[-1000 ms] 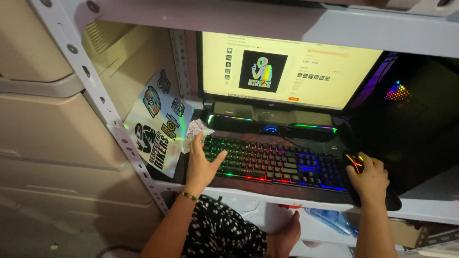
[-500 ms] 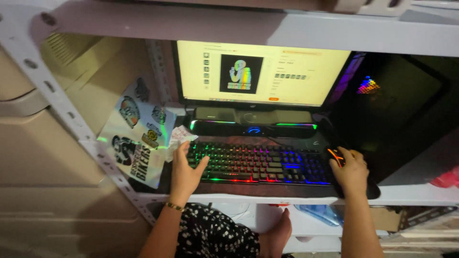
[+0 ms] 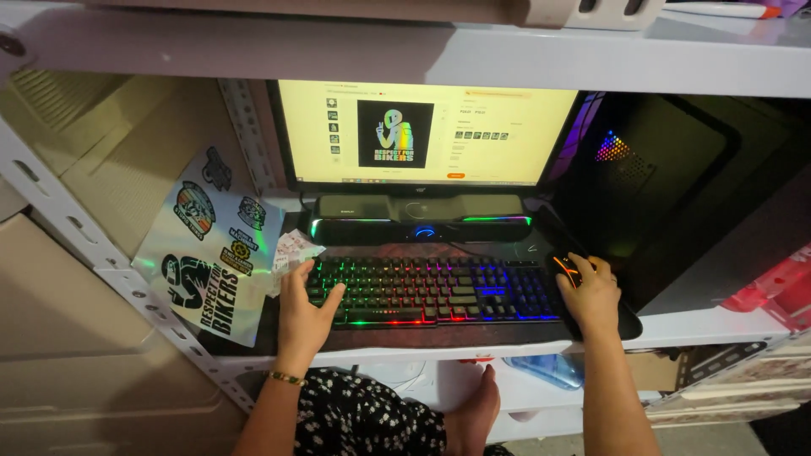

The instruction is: A person is using a computer to browse and select graphic designs on a website, while holding a physical sheet of printed stickers for comparison.

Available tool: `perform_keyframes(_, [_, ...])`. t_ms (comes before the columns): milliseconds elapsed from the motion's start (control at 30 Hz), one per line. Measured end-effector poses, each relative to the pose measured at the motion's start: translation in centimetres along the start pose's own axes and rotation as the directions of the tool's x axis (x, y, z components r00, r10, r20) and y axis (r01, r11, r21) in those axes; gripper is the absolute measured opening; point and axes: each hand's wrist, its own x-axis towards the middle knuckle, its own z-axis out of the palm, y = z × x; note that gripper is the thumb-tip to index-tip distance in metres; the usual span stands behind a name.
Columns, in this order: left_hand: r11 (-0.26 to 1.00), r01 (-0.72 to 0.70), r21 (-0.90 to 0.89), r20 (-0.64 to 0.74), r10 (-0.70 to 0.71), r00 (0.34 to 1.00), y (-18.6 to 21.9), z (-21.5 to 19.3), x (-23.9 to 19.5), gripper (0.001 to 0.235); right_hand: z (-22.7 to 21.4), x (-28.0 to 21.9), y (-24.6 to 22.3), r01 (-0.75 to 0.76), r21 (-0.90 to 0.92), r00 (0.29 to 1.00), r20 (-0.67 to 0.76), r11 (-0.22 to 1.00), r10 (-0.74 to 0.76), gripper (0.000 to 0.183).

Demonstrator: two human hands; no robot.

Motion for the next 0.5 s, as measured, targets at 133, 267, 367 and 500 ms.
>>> perform_keyframes(133, [0.999, -0.016, -0.047, -0.022, 0.015, 1.0, 0.2, -0.1, 0.1, 0.061, -0.2, 0.1, -0.1, -0.02, -0.004, 0.999, 0.032, 1.0, 0.021, 0.051])
perform_keyframes(267, [0.94, -0.336, -0.054, -0.277, 0.309, 0.91, 1.4, -0.5, -0.3, 0.042, 0.4, 0.3, 0.2, -0.011, -0.009, 0.999, 0.031, 1.0, 0.011, 0.051])
perform_keyframes(367, [0.934, -0.234, -0.27, -0.142, 0.201, 0.969, 9.3, -3.2, -2.9, 0.036, -1.7, -0.2, -1.1, 0.028, 0.092, 1.0, -0.008, 0.995, -0.027, 0.052])
perform_keyframes(500, [0.662, -0.287, -0.693, -0.033, 0.367, 0.929, 17.8, -5.6, -6.4, 0.041, -1.8, -0.2, -1.2, 0.029, 0.078, 1.0, -0.007, 0.997, -0.028, 0.054])
